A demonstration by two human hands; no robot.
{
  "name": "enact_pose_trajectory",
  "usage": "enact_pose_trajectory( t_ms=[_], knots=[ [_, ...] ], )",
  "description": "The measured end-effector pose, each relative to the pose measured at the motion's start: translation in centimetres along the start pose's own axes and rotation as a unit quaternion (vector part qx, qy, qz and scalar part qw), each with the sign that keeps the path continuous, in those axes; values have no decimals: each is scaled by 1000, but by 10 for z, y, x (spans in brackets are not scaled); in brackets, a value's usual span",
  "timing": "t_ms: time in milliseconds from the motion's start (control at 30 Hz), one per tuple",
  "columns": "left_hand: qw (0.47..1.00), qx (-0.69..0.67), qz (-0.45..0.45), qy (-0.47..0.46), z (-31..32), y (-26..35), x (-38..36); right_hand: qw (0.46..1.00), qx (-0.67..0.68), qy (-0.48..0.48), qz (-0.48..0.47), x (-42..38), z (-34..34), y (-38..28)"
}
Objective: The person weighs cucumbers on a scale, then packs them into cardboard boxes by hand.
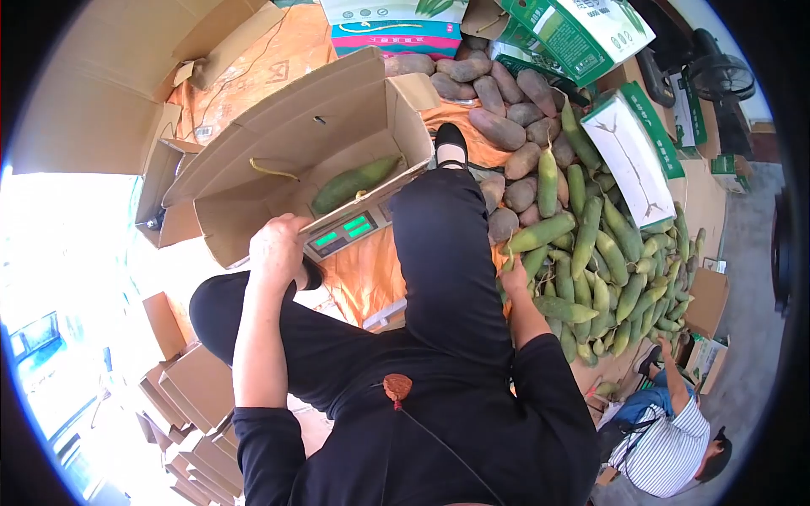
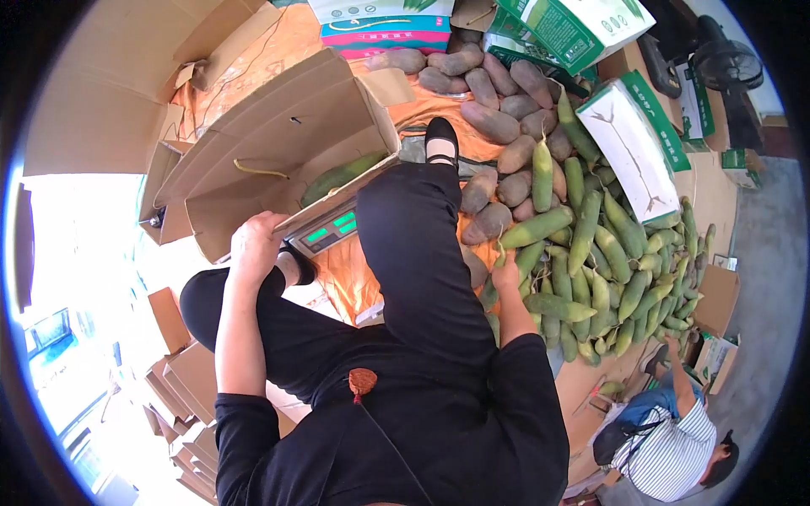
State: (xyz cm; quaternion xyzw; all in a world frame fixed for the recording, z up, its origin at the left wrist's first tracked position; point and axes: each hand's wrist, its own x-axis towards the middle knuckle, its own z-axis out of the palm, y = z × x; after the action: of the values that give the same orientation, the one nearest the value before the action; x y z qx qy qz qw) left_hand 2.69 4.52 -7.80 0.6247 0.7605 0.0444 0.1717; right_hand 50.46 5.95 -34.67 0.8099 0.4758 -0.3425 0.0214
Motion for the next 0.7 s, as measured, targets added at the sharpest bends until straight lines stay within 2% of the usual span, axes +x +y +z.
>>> enact_pose_trajectory(
  t_ms=[100, 167, 200, 233, 267, 333, 400, 467, 533, 600, 667, 700],
  knots=[
    [1000, 10, 7, 2, 2, -1, -1, 1000, 1, -13, -14, -6, -13, -2],
    [1000, 24, 11, 9, 1, -2, -2, 994, 44, 1, -96, -19, -43, -25],
    [1000, 23, 7, 5, 0, -1, -2, 994, 46, 4, -98, -23, -59, -38],
    [1000, 21, 5, 2, -1, 0, -3, 982, 78, 27, -170, -24, -75, -53],
    [1000, 19, 8, 5, 0, 0, -3, 963, 109, 51, -241, -24, -91, -68],
    [1000, 20, -4, 0, 0, -1, -3, 935, 207, 58, -282, -19, -121, -102],
    [1000, 22, -2, -2, -2, 1, -3, 906, 193, 101, -363, -45, -170, -163],
    [1000, 23, -2, -4, -2, 2, -3, 854, 315, 47, -412, -84, -209, -224],
    [1000, 24, 6, 0, 0, -1, -3, 784, 358, 45, -506, -118, -235, -279],
    [1000, 24, 11, 4, -1, -2, -4, 737, 399, -8, -545, -151, -247, -327],
    [1000, 22, 18, 7, -1, -1, -5, 695, 396, -72, -596, -171, -241, -366],
    [1000, 21, 17, 8, 0, -1, -5, 691, 336, -48, -639, -175, -231, -384]
  ],
)
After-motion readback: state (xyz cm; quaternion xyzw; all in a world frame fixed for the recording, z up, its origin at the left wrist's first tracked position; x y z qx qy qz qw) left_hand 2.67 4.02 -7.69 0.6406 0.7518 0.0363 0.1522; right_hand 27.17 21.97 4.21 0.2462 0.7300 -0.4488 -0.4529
